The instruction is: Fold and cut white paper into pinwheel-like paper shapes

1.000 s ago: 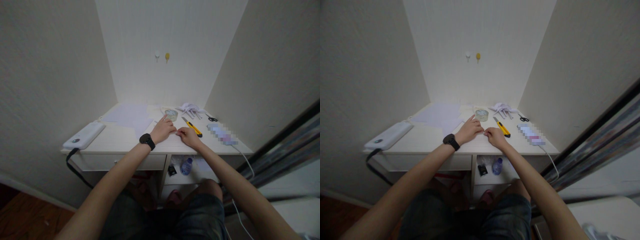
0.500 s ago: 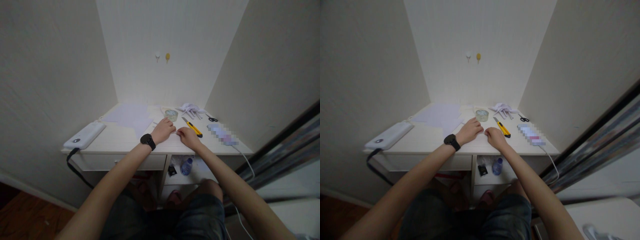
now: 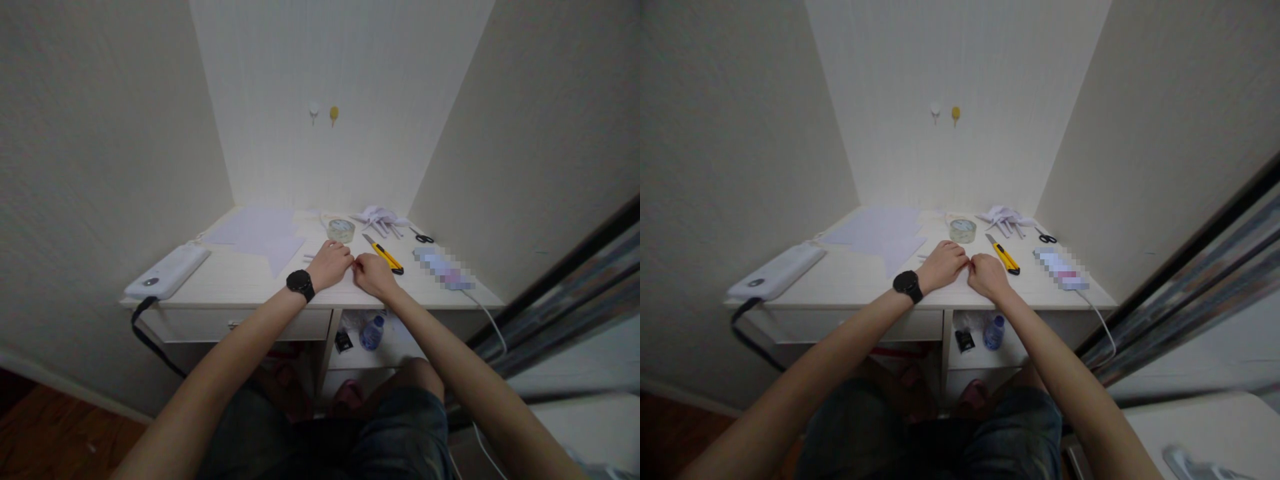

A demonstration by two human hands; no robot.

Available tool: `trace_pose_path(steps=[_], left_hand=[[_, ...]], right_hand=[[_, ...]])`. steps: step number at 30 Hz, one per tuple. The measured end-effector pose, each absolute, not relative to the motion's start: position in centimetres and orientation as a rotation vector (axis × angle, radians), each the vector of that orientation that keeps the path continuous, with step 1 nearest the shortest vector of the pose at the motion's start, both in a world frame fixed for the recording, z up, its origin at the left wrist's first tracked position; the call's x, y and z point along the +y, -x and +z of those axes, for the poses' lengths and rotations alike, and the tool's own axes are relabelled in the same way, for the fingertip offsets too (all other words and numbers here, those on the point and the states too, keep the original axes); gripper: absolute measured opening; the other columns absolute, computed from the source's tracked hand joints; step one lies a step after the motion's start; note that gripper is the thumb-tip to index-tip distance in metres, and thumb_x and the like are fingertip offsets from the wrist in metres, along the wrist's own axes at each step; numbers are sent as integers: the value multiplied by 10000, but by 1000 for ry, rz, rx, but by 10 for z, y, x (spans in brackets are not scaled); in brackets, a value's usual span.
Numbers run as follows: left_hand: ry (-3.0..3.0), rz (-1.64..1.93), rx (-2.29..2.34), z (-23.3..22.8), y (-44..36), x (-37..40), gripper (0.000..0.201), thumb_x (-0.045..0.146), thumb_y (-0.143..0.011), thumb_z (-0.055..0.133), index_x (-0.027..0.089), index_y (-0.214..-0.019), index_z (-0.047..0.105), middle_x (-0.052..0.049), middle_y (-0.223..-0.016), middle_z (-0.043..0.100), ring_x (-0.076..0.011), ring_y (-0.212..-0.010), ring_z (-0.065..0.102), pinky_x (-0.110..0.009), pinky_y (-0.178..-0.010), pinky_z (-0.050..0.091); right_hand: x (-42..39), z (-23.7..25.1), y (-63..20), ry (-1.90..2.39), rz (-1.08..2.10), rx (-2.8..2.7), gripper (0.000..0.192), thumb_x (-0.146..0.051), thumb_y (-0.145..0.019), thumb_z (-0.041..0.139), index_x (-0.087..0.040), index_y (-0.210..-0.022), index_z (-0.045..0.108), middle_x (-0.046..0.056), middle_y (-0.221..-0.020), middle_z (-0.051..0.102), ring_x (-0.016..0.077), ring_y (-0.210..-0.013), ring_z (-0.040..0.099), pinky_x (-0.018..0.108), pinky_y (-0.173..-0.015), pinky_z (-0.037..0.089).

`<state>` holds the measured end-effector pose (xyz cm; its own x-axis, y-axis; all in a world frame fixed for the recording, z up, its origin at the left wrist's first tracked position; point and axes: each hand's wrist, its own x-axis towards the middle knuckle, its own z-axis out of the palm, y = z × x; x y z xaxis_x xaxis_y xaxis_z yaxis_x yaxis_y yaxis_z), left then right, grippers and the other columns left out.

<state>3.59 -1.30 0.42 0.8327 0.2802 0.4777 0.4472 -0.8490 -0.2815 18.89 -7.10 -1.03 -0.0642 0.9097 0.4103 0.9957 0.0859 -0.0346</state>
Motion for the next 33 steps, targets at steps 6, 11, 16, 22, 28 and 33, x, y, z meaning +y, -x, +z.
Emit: trace_pose_path(steps=[6, 11, 16, 22, 28, 33], left_hand=[[2605, -633, -649, 3, -37, -17, 214, 139, -935, 477, 120, -874, 680, -127, -911, 666, -256, -957, 596, -397, -801, 391], [2599, -697, -708, 1, -36, -14, 215, 159, -942, 474, 123, -889, 680, -129, -932, 667, -258, -952, 600, -398, -786, 396], [2624, -680, -745, 1, -37, -13, 247, 176, -950, 460, 124, -865, 686, -123, -912, 670, -258, -940, 609, -392, -789, 412], [2684, -649, -879, 6, -35, -18, 282, 198, -975, 417, 142, -933, 690, -103, -962, 669, -222, -901, 632, -334, -754, 449], [2712, -619, -893, 6, -33, -18, 281, 186, -969, 418, 153, -941, 696, -93, -955, 667, -219, -891, 641, -325, -746, 457], [2717, -619, -852, 5, -31, -15, 270, 171, -950, 439, 159, -927, 708, -88, -938, 668, -222, -921, 634, -322, -760, 457]], right_hand=[[-71, -9, -183, 1959, -371, -1950, 251, -248, -961, 423, -142, -954, 650, 135, -935, 716, 243, -870, 651, 312, -696, 373], [-71, -10, -183, 1938, -394, -1983, 273, -285, -987, 408, -146, -940, 638, 140, -950, 705, 246, -909, 643, 307, -725, 381], [-72, -10, -183, 1920, -412, -2004, 278, -284, -993, 394, -152, -933, 631, 126, -940, 705, 234, -892, 641, 305, -721, 373], [-71, -12, -185, 1927, -421, -1972, 287, -289, -1000, 381, -155, -948, 629, 119, -955, 703, 231, -890, 641, 305, -719, 370], [-70, -12, -187, 1888, -424, -2025, 292, -290, -1000, 392, -163, -976, 654, 116, -990, 710, 227, -941, 634, 304, -751, 375], [-71, -14, -191, 1828, -451, -2082, 304, -289, -1000, 398, -169, -981, 677, 102, -988, 718, 219, -952, 633, 299, -773, 379]])
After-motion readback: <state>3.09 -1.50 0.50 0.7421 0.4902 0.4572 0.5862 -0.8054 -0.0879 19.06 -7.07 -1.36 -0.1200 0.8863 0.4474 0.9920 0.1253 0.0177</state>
